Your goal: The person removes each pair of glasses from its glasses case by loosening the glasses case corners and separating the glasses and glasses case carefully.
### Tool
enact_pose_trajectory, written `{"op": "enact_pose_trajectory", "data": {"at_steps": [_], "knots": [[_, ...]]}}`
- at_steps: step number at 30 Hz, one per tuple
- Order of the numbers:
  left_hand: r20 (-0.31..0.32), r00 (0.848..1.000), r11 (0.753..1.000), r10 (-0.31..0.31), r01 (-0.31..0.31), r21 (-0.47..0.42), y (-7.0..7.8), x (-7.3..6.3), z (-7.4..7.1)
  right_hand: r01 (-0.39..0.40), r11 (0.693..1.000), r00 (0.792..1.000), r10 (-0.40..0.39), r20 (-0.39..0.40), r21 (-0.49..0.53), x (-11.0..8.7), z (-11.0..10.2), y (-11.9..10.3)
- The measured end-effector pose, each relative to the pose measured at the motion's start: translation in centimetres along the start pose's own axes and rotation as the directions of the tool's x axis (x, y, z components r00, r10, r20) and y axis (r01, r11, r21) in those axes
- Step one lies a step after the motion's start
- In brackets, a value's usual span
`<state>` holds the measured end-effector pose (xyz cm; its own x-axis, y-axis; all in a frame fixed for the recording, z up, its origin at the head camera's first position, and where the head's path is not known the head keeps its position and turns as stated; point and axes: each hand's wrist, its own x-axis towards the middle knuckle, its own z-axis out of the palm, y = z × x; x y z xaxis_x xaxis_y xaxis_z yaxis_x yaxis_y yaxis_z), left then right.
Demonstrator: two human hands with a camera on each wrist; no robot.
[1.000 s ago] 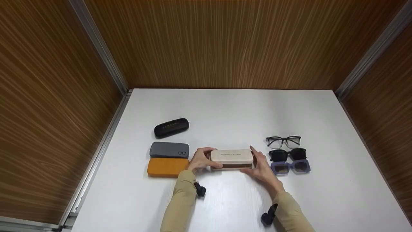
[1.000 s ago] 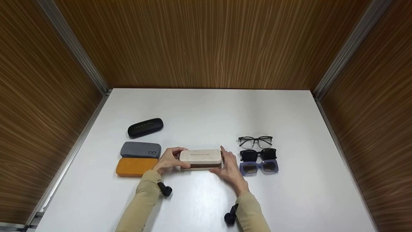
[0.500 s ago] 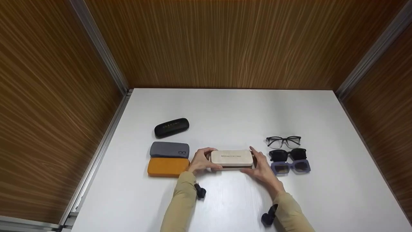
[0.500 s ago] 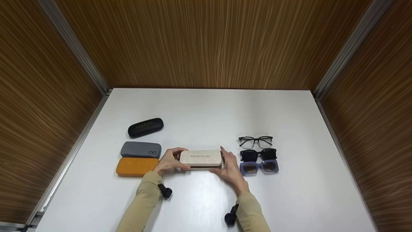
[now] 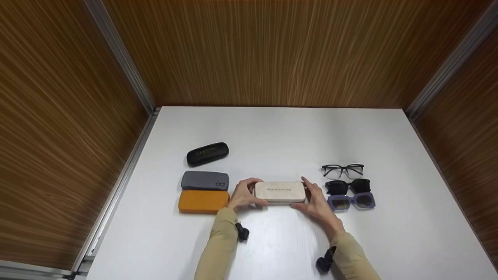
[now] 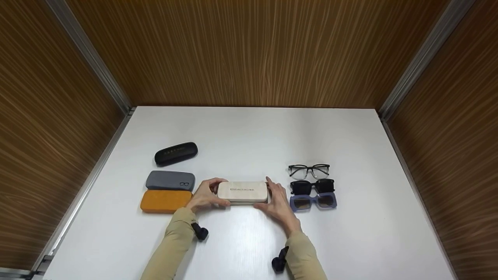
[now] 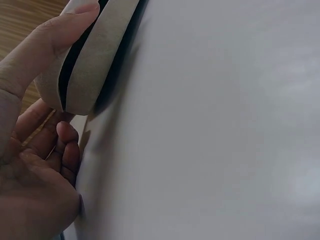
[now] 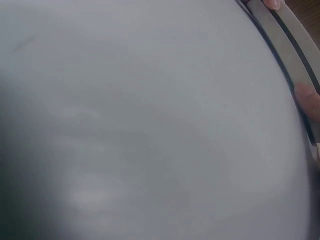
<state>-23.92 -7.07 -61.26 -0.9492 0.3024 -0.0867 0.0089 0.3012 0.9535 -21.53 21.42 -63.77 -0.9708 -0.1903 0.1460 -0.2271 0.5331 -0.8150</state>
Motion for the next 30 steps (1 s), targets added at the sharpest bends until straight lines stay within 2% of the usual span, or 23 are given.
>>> {"op": "enact_pose_trajectory", "data": {"at_steps": [8, 17, 25, 30], "knots": [[-0.009, 0.999, 0.998, 0.053, -0.053, 0.044, -0.28, -0.04, 0.14, 0.029, 1.0, 0.999, -0.029, -0.014, -0.007, -0.1, 0.02, 0.0], [-0.004, 0.999, 0.999, 0.044, -0.044, 0.032, -0.41, -0.18, 0.43, 0.038, 0.998, 0.999, -0.039, -0.021, -0.04, -0.18, 0.12, -0.01], [-0.014, 0.999, 0.998, 0.034, -0.033, 0.058, -0.37, -0.41, 0.62, 0.057, 0.997, 0.998, -0.057, 0.005, -0.043, -0.15, 0.1, 0.18], [-0.012, 0.999, 0.999, 0.043, -0.042, 0.035, -0.43, -0.61, 0.62, 0.027, 0.999, 0.999, -0.026, 0.021, -0.022, -0.19, 0.04, 0.16]]}}
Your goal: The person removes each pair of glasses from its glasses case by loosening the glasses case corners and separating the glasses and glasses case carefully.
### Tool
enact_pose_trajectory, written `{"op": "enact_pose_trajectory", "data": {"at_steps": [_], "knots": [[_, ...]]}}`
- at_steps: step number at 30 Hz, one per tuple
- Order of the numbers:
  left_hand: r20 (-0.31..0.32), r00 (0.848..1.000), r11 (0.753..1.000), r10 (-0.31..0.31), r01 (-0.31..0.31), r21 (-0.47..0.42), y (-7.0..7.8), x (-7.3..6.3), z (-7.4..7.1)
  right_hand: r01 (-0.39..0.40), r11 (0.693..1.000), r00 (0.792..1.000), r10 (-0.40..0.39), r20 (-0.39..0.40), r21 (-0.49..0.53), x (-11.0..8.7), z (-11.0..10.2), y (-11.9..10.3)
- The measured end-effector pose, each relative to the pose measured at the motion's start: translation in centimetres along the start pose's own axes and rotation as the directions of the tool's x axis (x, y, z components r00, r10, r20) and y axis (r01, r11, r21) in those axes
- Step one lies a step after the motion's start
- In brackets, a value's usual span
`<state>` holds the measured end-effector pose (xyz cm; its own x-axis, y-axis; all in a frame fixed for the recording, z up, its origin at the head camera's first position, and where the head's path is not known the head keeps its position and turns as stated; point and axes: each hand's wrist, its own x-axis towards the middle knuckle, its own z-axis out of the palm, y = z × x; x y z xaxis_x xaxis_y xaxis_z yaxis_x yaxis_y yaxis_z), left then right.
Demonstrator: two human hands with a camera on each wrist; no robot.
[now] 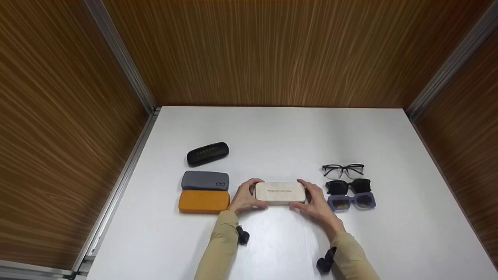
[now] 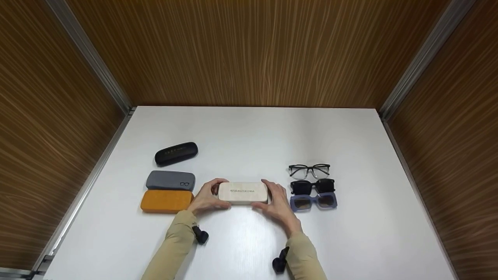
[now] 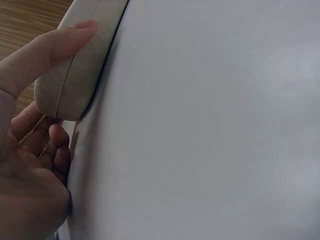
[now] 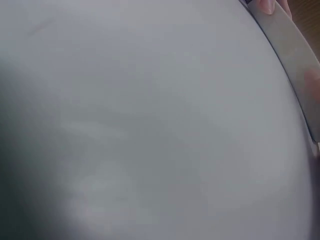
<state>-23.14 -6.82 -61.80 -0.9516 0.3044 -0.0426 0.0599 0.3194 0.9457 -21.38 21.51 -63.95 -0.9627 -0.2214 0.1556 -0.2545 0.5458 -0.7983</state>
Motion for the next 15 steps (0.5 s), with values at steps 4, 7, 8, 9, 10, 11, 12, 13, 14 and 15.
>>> {"op": "enact_pose_trajectory", "data": {"at_steps": [4, 7, 8, 9, 10, 11, 12, 13, 14, 15], "knots": [[0.008, 1.0, 1.0, -0.003, 0.003, -0.02, -0.09, -0.1, 0.07, -0.036, 0.999, 0.999, 0.036, 0.012, 0.036, -0.05, -0.09, -0.08], [0.009, 1.0, 1.0, -0.001, 0.001, -0.022, -0.09, -0.14, 0.12, -0.031, 0.998, 0.999, 0.031, 0.017, 0.051, -0.05, -0.16, -0.09], [0.008, 1.0, 1.0, 0.003, -0.003, -0.02, -0.05, -0.16, 0.13, -0.024, 0.998, 1.0, 0.023, 0.019, 0.052, -0.03, -0.17, -0.05], [0.007, 1.0, 1.0, 0.006, -0.005, -0.022, -0.02, -0.17, 0.14, -0.014, 0.998, 1.0, 0.013, 0.021, 0.054, -0.02, -0.18, -0.02], [0.007, 1.0, 1.0, 0.008, -0.008, -0.024, 0.01, -0.19, 0.15, -0.002, 0.999, 1.0, 0.001, 0.022, 0.053, 0.01, -0.17, 0.02], [0.008, 1.0, 1.0, 0.011, -0.011, -0.023, 0.06, -0.22, 0.16, 0.01, 0.999, 1.0, -0.011, 0.024, 0.05, 0.04, -0.18, 0.07], [0.009, 1.0, 1.0, 0.009, -0.009, -0.023, 0.09, -0.23, 0.17, 0.021, 0.999, 0.999, -0.023, 0.025, 0.047, 0.06, -0.18, 0.1], [0.011, 1.0, 1.0, 0.009, -0.009, -0.022, 0.12, -0.25, 0.17, 0.033, 0.999, 0.999, -0.034, 0.024, 0.044, 0.09, -0.17, 0.15], [0.011, 1.0, 1.0, 0.01, -0.01, -0.022, 0.12, -0.25, 0.18, 0.039, 0.998, 0.999, -0.04, 0.023, 0.041, 0.11, -0.16, 0.19], [0.012, 1.0, 1.0, 0.01, -0.01, -0.021, 0.1, -0.26, 0.18, 0.045, 0.998, 0.999, -0.046, 0.023, 0.037, 0.12, -0.16, 0.22]]}}
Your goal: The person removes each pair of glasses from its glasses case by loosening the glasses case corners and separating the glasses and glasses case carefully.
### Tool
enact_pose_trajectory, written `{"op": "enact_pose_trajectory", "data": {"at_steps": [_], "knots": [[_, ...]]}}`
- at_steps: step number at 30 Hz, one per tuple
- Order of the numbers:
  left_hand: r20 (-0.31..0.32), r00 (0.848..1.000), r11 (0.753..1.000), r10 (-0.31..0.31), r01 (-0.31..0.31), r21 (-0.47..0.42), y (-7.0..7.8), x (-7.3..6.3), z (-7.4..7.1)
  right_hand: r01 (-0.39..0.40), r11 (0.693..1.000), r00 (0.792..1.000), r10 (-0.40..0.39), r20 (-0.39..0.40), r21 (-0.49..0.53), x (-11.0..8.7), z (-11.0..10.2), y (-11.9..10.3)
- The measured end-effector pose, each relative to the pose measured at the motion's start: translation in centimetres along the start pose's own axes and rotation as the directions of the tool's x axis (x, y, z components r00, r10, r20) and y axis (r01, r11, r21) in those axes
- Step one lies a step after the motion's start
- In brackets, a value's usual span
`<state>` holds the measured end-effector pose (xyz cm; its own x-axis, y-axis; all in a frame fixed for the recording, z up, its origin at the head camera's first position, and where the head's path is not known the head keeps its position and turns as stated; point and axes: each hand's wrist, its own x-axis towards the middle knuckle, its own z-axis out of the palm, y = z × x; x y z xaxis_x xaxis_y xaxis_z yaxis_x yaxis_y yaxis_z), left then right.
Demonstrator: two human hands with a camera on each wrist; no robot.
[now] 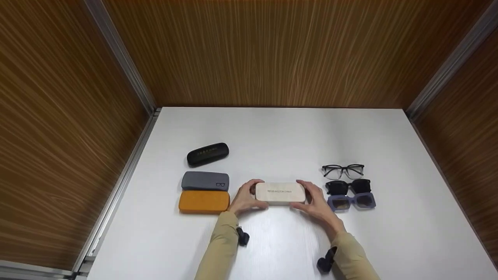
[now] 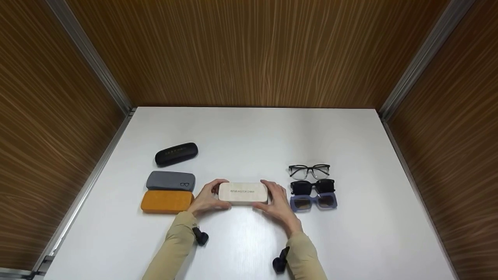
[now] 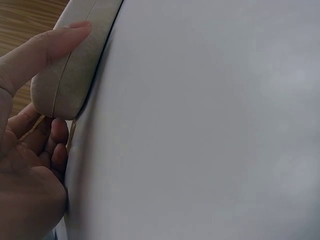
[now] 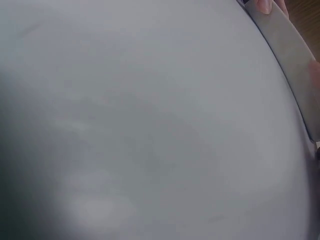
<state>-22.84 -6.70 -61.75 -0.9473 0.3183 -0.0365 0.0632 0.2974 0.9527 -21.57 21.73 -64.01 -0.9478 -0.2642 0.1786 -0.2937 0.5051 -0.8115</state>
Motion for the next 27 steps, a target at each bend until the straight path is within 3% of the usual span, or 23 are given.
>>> {"op": "enact_pose_trajectory", "data": {"at_steps": [6, 14, 27], "knots": [[0.002, 1.0, 0.999, 0.012, -0.012, 0.05, -0.21, -0.04, -0.02, -0.006, 1.0, 1.0, 0.007, 0.002, -0.021, -0.07, -0.03, -0.03], [0.001, 1.0, 0.999, -0.011, 0.011, 0.044, -0.29, 0.01, 0.03, -0.028, 0.999, 1.0, 0.028, -0.005, -0.02, -0.02, -0.1, -0.3], [0.004, 1.0, 0.999, 0.012, -0.012, 0.04, -0.5, 0.27, 0.07, -0.047, 0.999, 0.999, 0.047, -0.019, -0.01, 0.26, -0.08, -0.19]]}}
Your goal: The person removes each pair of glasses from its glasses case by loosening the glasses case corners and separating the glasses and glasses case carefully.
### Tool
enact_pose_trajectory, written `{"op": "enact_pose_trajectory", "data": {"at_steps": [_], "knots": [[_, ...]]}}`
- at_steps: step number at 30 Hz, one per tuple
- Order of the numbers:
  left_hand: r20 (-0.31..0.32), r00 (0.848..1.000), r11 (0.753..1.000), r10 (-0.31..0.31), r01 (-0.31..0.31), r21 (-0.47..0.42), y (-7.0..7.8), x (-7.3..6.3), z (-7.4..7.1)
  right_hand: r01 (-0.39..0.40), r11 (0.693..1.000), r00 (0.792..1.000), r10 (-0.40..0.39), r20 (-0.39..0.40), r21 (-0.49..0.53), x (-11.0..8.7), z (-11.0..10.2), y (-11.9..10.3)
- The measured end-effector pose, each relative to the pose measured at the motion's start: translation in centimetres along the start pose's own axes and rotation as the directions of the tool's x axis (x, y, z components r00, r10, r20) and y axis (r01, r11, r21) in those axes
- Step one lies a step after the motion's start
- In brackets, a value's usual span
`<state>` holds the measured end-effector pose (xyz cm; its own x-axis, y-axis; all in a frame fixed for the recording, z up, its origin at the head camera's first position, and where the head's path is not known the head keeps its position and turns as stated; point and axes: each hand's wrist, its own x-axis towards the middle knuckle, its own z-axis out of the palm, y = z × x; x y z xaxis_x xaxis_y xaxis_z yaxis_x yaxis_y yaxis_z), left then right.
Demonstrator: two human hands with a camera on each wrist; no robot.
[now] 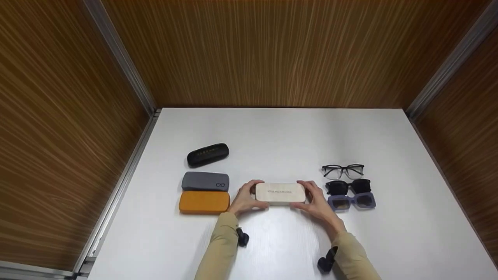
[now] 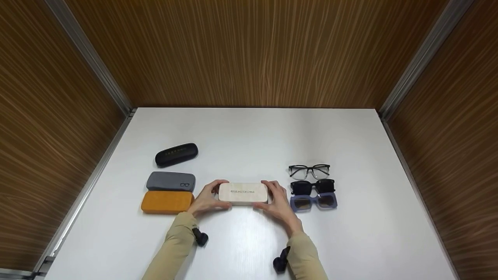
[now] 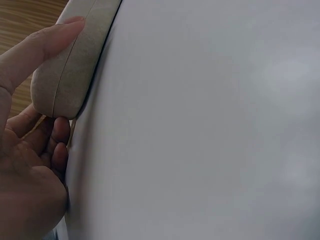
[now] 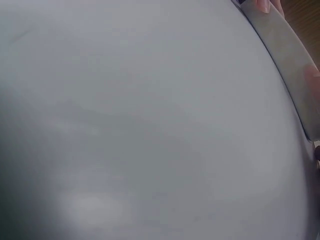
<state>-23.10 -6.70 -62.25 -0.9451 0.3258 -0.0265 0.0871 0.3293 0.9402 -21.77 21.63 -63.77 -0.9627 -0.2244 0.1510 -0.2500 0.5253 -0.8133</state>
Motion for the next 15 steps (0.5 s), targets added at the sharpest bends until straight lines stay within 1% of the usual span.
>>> {"op": "enact_pose_trajectory", "data": {"at_steps": [4, 7, 11, 13, 15], "knots": [[0.003, 1.0, 1.0, -0.013, 0.013, 0.011, 0.01, -0.1, 0.04, -0.003, 1.0, 1.0, 0.003, -0.017, 0.007, -0.07, 0.09, 0.11], [0.006, 1.0, 1.0, -0.014, 0.014, 0.008, 0.04, -0.15, 0.04, -0.004, 1.0, 1.0, 0.005, -0.029, 0.031, -0.05, 0.14, 0.21], [0.005, 1.0, 1.0, 0.008, -0.008, -0.001, 0.11, -0.13, 0.05, 0.006, 0.998, 0.998, -0.003, -0.057, 0.062, -0.01, 0.27, 0.17], [-0.002, 1.0, 1.0, 0.023, -0.023, 0.007, 0.11, -0.12, 0.09, 0.014, 0.998, 0.998, -0.009, -0.07, 0.067, 0.01, 0.34, 0.04], [-0.015, 1.0, 0.999, 0.023, -0.023, 0.024, 0.18, -0.16, 0.15, 0.014, 0.998, 0.997, -0.01, -0.082, 0.058, 0.04, 0.4, -0.16]]}}
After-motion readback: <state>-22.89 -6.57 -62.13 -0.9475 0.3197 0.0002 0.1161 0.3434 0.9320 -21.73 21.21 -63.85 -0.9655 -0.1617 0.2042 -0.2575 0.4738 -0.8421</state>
